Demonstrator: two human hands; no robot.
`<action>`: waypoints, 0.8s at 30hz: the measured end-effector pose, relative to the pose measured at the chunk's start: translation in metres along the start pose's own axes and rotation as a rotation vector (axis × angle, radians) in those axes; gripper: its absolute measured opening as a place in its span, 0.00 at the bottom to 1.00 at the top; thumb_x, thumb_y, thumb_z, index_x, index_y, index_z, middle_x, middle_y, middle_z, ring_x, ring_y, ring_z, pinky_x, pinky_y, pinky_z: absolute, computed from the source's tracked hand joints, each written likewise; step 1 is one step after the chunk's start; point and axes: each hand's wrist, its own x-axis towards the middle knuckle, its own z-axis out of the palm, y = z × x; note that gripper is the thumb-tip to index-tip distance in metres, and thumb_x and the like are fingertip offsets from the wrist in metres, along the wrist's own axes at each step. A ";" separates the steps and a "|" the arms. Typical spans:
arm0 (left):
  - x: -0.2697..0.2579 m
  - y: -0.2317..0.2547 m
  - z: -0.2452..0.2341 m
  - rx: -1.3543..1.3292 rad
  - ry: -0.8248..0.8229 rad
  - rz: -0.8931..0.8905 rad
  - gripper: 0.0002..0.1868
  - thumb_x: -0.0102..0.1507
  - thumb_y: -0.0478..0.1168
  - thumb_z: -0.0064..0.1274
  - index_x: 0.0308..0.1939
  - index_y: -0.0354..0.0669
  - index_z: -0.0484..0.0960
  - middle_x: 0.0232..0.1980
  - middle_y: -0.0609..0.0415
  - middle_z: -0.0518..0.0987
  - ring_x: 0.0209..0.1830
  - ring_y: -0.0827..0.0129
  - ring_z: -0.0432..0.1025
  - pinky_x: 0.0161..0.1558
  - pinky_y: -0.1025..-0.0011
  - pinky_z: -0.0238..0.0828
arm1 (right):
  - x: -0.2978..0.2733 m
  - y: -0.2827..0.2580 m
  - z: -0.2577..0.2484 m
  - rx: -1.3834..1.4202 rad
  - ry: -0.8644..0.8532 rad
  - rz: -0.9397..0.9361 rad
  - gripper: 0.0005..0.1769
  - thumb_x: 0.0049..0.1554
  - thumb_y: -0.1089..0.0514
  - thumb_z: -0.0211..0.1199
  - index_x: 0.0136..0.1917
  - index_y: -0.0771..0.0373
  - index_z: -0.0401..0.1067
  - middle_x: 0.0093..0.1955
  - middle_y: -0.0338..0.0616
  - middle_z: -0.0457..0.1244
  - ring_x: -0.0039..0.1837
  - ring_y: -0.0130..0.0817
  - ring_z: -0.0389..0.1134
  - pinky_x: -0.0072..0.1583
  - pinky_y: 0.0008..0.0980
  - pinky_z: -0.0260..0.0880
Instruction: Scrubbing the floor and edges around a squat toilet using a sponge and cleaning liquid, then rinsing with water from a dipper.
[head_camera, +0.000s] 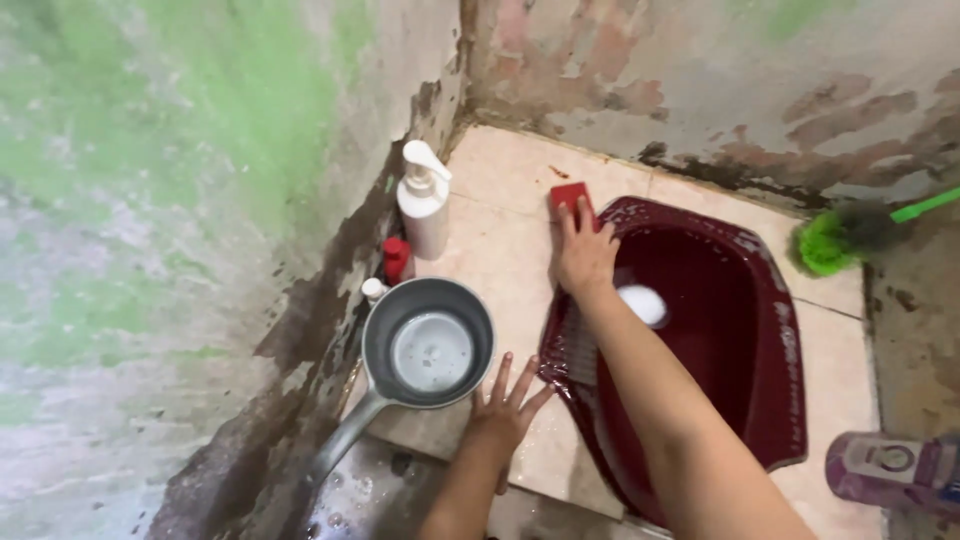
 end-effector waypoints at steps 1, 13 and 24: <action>-0.002 0.000 0.000 -0.005 -0.004 -0.007 0.91 0.29 0.44 0.84 0.84 0.64 0.33 0.84 0.48 0.16 0.82 0.39 0.15 0.70 0.28 0.39 | 0.002 -0.009 0.005 0.002 -0.003 -0.008 0.45 0.56 0.56 0.56 0.84 0.49 0.45 0.85 0.46 0.39 0.60 0.62 0.61 0.56 0.55 0.70; 0.034 -0.007 0.035 -0.150 -0.002 -0.021 0.44 0.67 0.49 0.48 0.79 0.78 0.37 0.84 0.61 0.19 0.83 0.48 0.13 0.74 0.30 0.33 | 0.098 -0.058 0.044 0.309 0.287 0.022 0.52 0.45 0.60 0.59 0.81 0.53 0.48 0.83 0.54 0.38 0.81 0.55 0.49 0.64 0.59 0.60; 0.018 -0.004 0.024 0.020 0.142 -0.030 0.52 0.62 0.28 0.49 0.82 0.73 0.43 0.87 0.58 0.23 0.84 0.45 0.19 0.69 0.30 0.41 | 0.113 0.047 0.057 0.384 0.016 0.386 0.43 0.61 0.54 0.49 0.86 0.36 0.39 0.90 0.33 0.31 0.78 0.72 0.45 0.73 0.69 0.52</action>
